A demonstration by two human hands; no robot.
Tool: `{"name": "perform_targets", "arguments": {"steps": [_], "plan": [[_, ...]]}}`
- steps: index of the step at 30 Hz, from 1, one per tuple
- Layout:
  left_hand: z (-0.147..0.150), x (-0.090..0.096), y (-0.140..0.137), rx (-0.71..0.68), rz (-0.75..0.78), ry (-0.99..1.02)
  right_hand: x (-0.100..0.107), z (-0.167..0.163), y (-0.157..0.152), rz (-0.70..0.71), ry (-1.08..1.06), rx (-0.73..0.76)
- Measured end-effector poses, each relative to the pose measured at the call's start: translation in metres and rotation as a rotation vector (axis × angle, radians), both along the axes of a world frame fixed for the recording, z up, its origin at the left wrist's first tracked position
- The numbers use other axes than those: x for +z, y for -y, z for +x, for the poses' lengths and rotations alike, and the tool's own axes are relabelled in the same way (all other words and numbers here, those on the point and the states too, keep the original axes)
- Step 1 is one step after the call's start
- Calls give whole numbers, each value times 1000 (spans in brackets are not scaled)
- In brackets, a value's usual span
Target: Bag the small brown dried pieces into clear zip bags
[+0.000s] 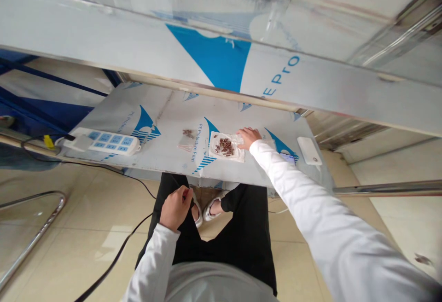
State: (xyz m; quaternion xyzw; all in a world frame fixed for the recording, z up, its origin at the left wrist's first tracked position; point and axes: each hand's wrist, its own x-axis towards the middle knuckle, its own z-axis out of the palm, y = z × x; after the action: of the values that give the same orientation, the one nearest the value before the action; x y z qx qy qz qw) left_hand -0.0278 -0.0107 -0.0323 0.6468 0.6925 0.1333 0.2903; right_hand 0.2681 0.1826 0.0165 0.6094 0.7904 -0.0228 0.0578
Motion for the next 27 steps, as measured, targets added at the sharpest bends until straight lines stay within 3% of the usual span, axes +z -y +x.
{"name": "perform_targets", "arguments": {"steps": [5, 8, 12, 16, 21, 27], "plan": [[-10, -19, -41, 23, 289, -35, -14, 49, 30, 102, -149, -298], [-13, -28, -78, 44, 346, -75, -28, 70, 50, 163, -196, -453], [-10, -38, -123, 71, 369, -138, -46, 82, 74, 239, -283, -527], [-10, -44, -146, 64, 376, -187, -56, 75, 109, 421, -468, -531], [-13, -41, -146, 40, 407, -218, -53, 42, 180, 736, -710, -468], [-10, -19, -145, 83, 484, -183, -42, 2, 238, 715, -810, -497]]}}
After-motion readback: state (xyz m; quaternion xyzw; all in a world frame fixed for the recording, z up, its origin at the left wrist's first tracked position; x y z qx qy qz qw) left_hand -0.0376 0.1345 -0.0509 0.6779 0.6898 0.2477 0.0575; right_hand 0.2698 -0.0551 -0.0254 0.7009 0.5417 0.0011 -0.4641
